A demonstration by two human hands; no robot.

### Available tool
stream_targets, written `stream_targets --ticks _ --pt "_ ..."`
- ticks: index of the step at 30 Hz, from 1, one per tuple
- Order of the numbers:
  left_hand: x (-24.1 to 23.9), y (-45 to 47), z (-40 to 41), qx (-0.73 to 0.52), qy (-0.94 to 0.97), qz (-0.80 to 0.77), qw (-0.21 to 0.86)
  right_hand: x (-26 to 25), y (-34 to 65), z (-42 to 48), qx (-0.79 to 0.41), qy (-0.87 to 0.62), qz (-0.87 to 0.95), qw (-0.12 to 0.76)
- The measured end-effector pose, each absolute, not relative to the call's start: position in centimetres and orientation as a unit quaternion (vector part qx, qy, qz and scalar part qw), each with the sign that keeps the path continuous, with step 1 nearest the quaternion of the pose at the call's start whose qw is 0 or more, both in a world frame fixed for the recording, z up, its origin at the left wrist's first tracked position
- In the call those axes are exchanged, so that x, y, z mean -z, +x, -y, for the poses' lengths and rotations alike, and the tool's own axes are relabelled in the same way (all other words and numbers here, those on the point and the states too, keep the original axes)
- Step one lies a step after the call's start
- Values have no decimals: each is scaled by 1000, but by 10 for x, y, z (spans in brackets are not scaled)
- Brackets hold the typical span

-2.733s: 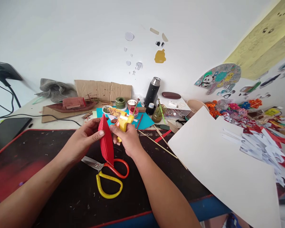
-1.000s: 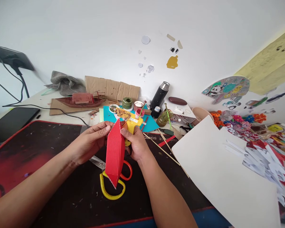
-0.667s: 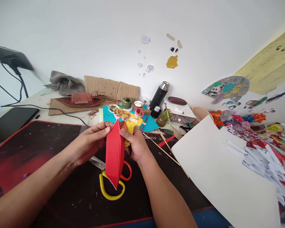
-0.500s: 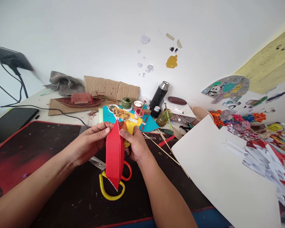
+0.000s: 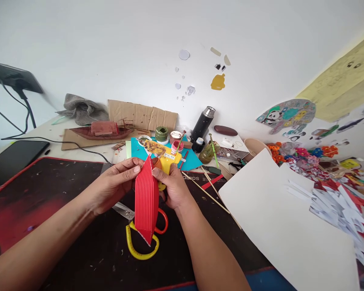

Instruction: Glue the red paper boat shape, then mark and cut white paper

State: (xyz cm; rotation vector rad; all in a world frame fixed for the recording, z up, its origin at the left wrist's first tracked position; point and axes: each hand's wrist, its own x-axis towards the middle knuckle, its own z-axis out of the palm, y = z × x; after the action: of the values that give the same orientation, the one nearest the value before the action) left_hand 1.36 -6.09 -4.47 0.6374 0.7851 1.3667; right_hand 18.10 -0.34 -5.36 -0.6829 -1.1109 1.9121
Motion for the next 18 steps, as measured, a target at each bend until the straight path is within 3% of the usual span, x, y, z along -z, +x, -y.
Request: stream_targets --ticks 18 --pt "47 14 60 -614 275 -347 653 56 180 4 -756 -275 424 417"
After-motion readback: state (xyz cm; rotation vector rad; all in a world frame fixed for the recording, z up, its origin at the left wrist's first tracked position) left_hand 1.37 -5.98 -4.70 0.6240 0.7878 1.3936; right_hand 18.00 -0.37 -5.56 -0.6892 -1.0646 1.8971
